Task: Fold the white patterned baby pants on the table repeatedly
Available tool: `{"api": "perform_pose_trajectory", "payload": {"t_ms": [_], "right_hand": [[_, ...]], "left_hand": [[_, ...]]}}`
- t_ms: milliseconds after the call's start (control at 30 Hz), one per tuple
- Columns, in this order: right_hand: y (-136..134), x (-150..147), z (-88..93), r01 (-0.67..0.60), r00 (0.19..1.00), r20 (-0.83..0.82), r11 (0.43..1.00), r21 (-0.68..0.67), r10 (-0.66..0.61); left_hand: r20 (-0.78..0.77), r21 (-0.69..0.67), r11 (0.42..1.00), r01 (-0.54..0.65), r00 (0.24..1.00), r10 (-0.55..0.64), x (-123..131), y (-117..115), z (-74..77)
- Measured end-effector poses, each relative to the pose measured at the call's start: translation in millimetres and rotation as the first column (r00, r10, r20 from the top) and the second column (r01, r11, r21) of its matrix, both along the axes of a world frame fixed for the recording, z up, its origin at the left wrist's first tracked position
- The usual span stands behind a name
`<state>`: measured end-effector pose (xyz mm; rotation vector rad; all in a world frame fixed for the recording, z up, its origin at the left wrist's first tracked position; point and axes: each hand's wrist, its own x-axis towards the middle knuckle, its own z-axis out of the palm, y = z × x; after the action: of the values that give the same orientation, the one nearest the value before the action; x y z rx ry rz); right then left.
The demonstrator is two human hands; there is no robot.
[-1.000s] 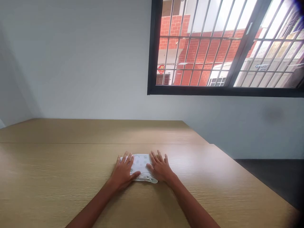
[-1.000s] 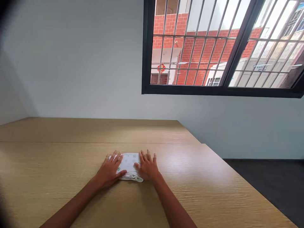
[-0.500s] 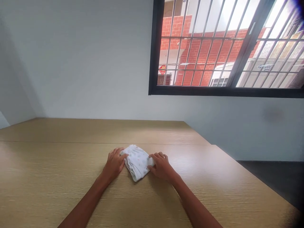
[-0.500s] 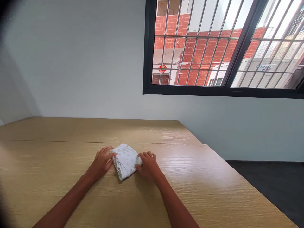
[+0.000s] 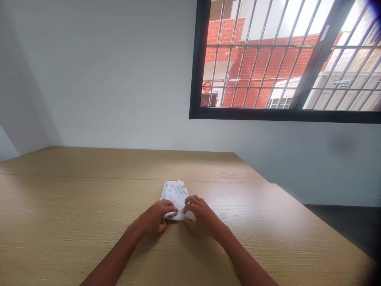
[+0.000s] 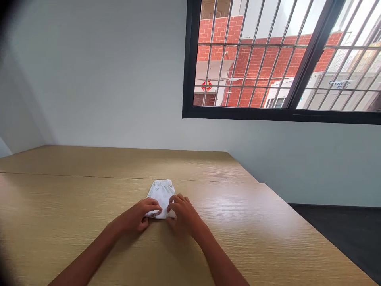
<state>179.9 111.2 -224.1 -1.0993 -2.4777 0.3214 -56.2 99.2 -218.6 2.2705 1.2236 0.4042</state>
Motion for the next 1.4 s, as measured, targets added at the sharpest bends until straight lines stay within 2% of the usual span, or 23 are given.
{"api": "perform_pose_trajectory", "payload": {"t_ms": [100, 300, 367, 433, 500, 567, 700, 767, 800, 933, 1100, 1167, 1267, 1400], "right_hand": [[-1, -1, -1.6, -0.068, 0.997, -0.029, 0.998, 0.02, 0.068], [3, -10, -11.0, -0.044, 0.999, 0.015, 0.994, 0.097, 0.042], [5, -10, -11.5, -0.03, 1.0, 0.012, 0.994, 0.108, 0.029], [4, -7, -8.6, -0.016, 0.998, -0.066, 0.997, 0.07, 0.021], [3, -4, -3.1, -0.025, 0.98, -0.197, 0.999, -0.039, 0.017], [2, -3, 2.2, -0.029, 0.943, -0.332, 0.986, -0.164, -0.027], [6, -3, 1.4, -0.021, 0.858, -0.497, 0.958, -0.286, -0.129], [11, -3, -4.8, -0.037, 0.839, -0.525, 0.947, -0.318, -0.143], [14, -4, -8.3, -0.039, 0.833, -0.532, 0.944, -0.328, -0.15], [19, -4, -17.8, 0.027, 0.829, -0.521, 0.946, -0.323, -0.202], [18, -7, -17.6, 0.212, 0.848, -0.407, 0.92, -0.328, -0.341], [17, -8, -17.1, 0.269, 0.844, -0.371, 0.904, -0.332, -0.387], [16, -10, -17.8, 0.298, 0.826, -0.378, 0.893, -0.337, -0.418], [17, -11, -19.7, 0.316, 0.825, -0.37, 0.892, -0.324, -0.427]], "left_hand": [[0.02, -0.023, 1.0, -0.007, 1.0, 0.007, 0, -1, -0.6], [0.149, -0.002, 0.988, -0.153, 0.977, 0.152, -1, 9, -10.7], [0.223, -0.035, 0.974, -0.222, 0.949, 0.224, -3, 10, -7.9], [0.323, -0.132, 0.958, -0.254, 0.903, 0.284, -6, 9, -1.7], [0.439, -0.259, 0.944, -0.203, 0.846, 0.302, -9, 6, 5.0], [0.524, -0.357, 0.929, -0.095, 0.803, 0.283, -14, 5, 8.7], [0.568, -0.444, 0.888, 0.117, 0.804, 0.178, -17, 4, 5.3], [0.583, -0.477, 0.863, 0.166, 0.794, 0.17, -14, 4, 2.4], [0.58, -0.49, 0.858, 0.152, 0.792, 0.191, -12, 4, 1.8], [0.538, -0.501, 0.865, -0.033, 0.771, 0.341, -2, 4, 2.6], [0.569, -0.556, 0.828, -0.079, 0.69, 0.448, 4, 10, -6.3], [0.545, -0.516, 0.84, -0.167, 0.693, 0.472, 4, 12, -12.3], [0.475, -0.336, 0.872, -0.356, 0.735, 0.484, 6, 10, -16.7], [0.332, -0.064, 0.895, -0.441, 0.837, 0.436, 13, 3, -11.3]]}}
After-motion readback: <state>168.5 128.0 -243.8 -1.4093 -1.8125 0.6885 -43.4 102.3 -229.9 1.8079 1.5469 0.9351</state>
